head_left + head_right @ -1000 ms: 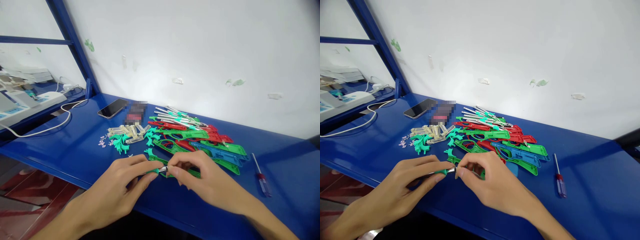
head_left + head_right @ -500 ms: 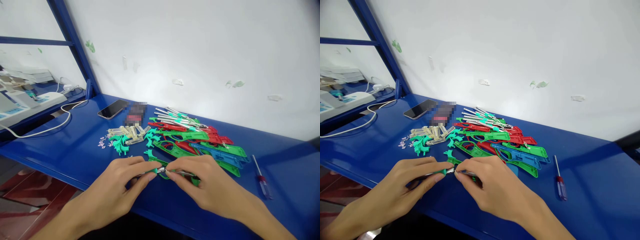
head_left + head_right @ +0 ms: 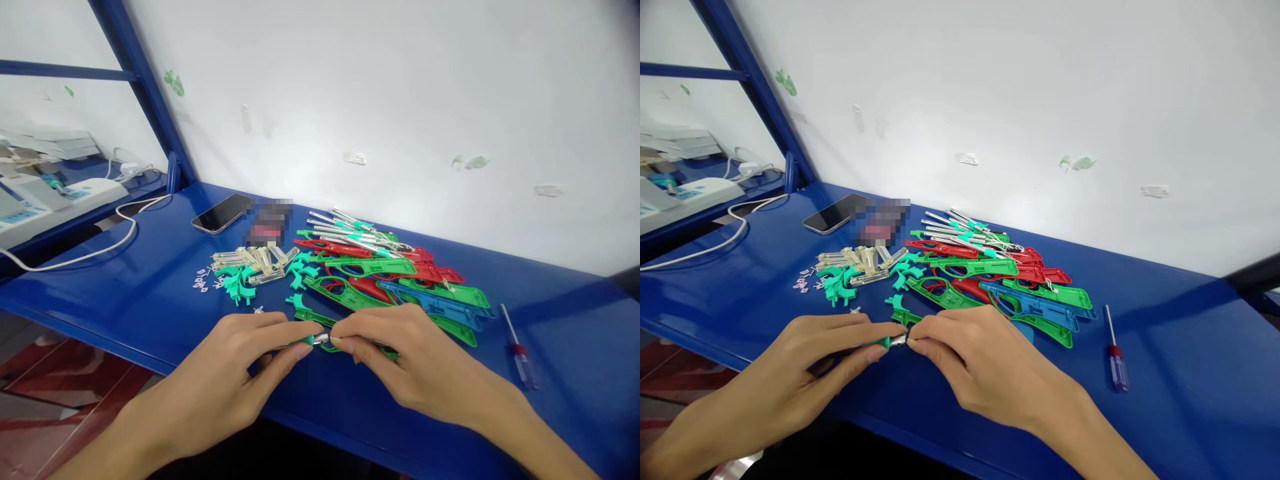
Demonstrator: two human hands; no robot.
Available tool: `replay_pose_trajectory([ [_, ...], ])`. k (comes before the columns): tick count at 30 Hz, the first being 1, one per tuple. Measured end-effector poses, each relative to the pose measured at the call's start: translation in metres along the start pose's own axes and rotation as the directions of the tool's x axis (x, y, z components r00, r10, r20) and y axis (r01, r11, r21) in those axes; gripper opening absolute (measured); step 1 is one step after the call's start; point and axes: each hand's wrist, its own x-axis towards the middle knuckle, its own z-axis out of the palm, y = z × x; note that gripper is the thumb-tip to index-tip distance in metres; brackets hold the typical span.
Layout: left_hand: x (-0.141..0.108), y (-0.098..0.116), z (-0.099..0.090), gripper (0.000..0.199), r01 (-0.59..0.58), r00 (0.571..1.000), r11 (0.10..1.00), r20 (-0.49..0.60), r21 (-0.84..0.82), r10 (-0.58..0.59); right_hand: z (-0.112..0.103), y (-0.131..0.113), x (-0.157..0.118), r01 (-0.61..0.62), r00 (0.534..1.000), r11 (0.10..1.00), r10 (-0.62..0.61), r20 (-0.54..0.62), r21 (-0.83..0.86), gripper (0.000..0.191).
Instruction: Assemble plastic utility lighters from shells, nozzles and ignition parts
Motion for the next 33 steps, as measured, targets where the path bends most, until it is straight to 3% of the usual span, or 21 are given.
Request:
replay_pose_trajectory([
  [11,0.004,0.002,0.000,0.032,-0.046,0.999,0.999,-0.027,0.008,0.047,0.004,0.001,0.000,-0.007,1.000,1.000,0.008,-0.013,0.027,0.023],
  [16,0.008,0.003,-0.001,0.030,-0.060,0.998,0.996,-0.038,-0.061,0.057,0.005,0.001,0.001,-0.041,0.999,0.999,0.041,-0.020,0.003,0.021],
  [21,0.010,-0.004,-0.001,0.033,-0.045,0.999,0.991,-0.025,-0.127,0.042,0.008,0.004,0.001,-0.084,0.996,0.996,0.083,-0.031,-0.038,0.020],
  [33,0.016,-0.017,0.001,0.021,-0.086,0.994,0.992,-0.079,-0.093,0.078,0.021,0.006,0.002,-0.119,0.991,0.991,0.115,-0.073,-0.058,0.019],
])
